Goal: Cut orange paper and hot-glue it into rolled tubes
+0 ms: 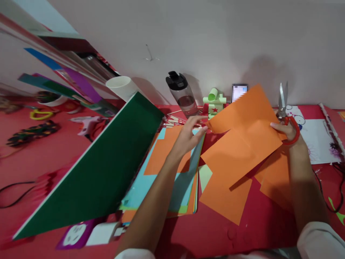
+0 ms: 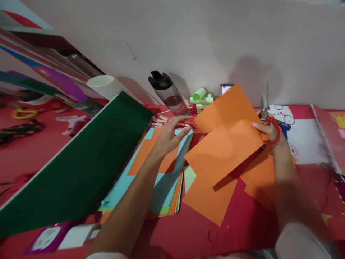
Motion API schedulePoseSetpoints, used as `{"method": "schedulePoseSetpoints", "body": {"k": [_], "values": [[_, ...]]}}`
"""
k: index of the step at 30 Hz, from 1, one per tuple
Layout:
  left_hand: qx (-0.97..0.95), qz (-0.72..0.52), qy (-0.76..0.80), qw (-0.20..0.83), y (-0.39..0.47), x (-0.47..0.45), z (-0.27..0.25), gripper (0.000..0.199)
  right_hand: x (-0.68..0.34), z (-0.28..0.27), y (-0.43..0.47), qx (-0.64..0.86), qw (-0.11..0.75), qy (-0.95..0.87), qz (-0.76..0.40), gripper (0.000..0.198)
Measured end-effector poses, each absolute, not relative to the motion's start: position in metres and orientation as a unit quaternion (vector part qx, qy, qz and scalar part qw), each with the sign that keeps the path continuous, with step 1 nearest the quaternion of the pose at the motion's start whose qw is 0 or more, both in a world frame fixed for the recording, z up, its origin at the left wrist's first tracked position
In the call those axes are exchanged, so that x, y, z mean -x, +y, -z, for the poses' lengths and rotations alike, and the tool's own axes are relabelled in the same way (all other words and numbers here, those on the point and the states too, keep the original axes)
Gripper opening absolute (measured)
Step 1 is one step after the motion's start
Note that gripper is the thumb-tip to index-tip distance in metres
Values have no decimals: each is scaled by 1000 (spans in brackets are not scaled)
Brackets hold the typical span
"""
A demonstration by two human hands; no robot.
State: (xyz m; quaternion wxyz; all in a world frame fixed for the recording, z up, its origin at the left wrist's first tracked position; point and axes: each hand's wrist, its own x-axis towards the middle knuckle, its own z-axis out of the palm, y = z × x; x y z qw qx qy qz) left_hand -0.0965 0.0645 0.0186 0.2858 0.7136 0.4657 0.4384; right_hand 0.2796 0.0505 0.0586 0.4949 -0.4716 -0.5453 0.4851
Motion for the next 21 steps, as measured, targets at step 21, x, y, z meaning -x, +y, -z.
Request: {"method": "schedulePoseSetpoints", "body": {"k": [21], "values": [[-618,-429,452,481,46,92,-11,57,-265,-45,49,435,631,-568,-300,39]]}}
